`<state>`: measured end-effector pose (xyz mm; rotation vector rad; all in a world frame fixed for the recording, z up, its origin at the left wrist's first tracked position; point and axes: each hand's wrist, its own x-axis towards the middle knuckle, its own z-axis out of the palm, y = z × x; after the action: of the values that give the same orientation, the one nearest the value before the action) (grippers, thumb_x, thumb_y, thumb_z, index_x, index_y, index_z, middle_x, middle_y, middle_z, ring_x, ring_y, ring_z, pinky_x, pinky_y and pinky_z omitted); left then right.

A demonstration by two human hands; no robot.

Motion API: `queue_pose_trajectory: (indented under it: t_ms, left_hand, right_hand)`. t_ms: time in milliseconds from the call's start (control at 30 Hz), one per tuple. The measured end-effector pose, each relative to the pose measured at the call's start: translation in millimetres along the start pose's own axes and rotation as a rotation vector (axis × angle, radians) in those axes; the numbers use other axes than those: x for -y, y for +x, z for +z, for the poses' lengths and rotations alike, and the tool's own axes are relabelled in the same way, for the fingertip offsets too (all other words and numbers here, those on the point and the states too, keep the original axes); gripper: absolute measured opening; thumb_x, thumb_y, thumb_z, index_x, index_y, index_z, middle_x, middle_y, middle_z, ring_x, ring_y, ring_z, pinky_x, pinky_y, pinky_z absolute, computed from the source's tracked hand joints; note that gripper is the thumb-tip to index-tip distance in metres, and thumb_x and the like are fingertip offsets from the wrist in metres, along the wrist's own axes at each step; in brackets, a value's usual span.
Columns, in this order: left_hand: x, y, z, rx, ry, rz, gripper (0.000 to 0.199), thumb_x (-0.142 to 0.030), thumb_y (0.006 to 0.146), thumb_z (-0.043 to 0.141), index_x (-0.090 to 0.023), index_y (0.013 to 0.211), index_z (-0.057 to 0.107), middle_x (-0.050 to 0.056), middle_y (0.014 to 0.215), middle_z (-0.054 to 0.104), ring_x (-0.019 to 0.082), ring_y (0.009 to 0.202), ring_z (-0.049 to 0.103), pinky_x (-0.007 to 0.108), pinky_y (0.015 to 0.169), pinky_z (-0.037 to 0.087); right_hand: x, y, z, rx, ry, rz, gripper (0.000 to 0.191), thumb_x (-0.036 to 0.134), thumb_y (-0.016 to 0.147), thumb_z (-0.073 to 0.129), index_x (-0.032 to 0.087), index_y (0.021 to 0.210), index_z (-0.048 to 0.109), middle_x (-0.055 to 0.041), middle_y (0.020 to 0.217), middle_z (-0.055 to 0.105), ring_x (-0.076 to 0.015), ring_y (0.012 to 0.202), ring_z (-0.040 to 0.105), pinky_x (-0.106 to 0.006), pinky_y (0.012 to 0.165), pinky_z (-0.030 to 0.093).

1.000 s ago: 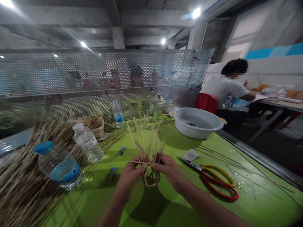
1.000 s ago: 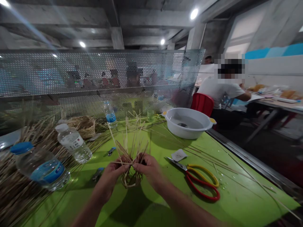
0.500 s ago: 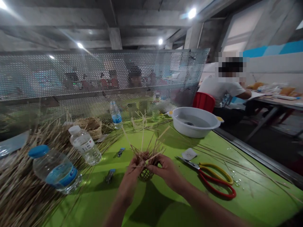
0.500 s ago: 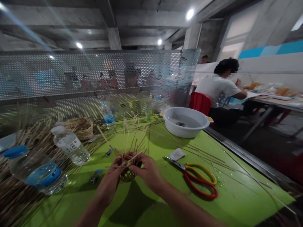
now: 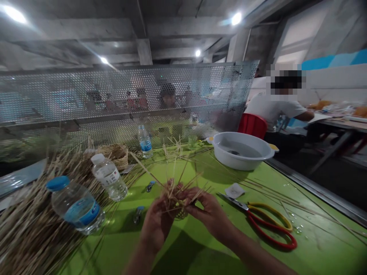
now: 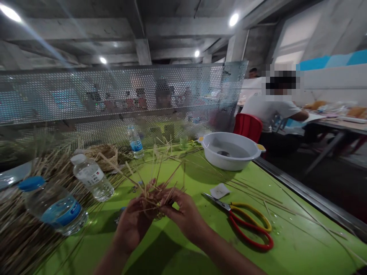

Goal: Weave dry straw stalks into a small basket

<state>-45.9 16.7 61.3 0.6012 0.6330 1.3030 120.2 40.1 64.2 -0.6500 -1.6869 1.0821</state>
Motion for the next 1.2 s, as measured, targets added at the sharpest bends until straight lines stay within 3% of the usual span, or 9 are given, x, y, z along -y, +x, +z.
queue_pose_trajectory:
  t_ms: [200,600,833,1000,1100,1200]
  left_hand:
    - [10.7,0.5,2.1,0.086,0.117,-0.064,0.049,-0.055,0.087,0.057,-0.026,0.126,0.063,0.008,0.122,0.069,0.026,0.111,0.063,0.040,0.096,0.048]
    - [12.6,-0.8,-4.1,0.090,0.114,-0.009,0.035,-0.043,0.089,0.060,-0.025,0.117,0.069,0.006,0.122,0.070,0.025,0.115,0.061,0.037,0.099,0.046]
    - [11.9,3.7,-2.5,0.023,0.009,-0.017,0.041,-0.044,0.081,0.070,-0.024,0.117,0.069,0.006,0.116,0.073,0.026,0.116,0.062,0.038,0.099,0.049]
    - [7.3,6.2,-12.0,-0.054,-0.040,0.020,0.045,-0.042,0.077,0.074,-0.027,0.118,0.068,0.003,0.124,0.070,0.024,0.122,0.059,0.031,0.098,0.052]
    - [4.9,5.3,-13.1,-0.098,-0.028,0.085,0.040,-0.037,0.079,0.073,-0.027,0.118,0.068,0.002,0.127,0.068,0.021,0.123,0.058,0.025,0.095,0.053]
    - [4.4,5.0,-7.9,-0.140,-0.033,0.061,0.033,-0.034,0.084,0.069,-0.024,0.115,0.069,0.004,0.124,0.069,0.020,0.120,0.060,0.019,0.080,0.057]
  right_hand:
    - [-1.6,0.2,-0.9,-0.035,-0.010,-0.036,0.007,0.027,0.085,0.066,0.022,0.081,0.064,-0.0060,0.096,0.070,-0.0221,0.093,0.064,-0.035,0.083,0.048]
    - [-4.2,1.1,-0.8,-0.029,-0.010,0.028,0.010,0.029,0.083,0.069,0.022,0.080,0.063,-0.0036,0.087,0.065,-0.0207,0.085,0.060,-0.033,0.078,0.047]
    - [-7.7,2.5,-2.4,-0.076,-0.033,0.002,0.012,0.030,0.082,0.071,0.022,0.088,0.065,-0.0037,0.091,0.060,-0.0200,0.087,0.056,-0.033,0.080,0.046]
    - [-11.8,5.1,-3.9,-0.140,0.077,0.156,0.058,0.031,0.071,0.079,0.028,0.123,0.053,-0.0066,0.122,0.053,-0.0200,0.091,0.053,-0.035,0.081,0.049]
    - [-15.5,7.0,-3.0,-0.131,0.080,0.244,0.064,0.033,0.068,0.080,0.027,0.124,0.053,-0.0085,0.126,0.052,-0.0242,0.102,0.053,-0.041,0.089,0.047]
    - [-23.8,6.7,0.4,-0.060,0.083,0.307,0.065,0.038,0.069,0.080,0.026,0.127,0.053,-0.0108,0.128,0.053,-0.0291,0.115,0.051,-0.045,0.095,0.046]
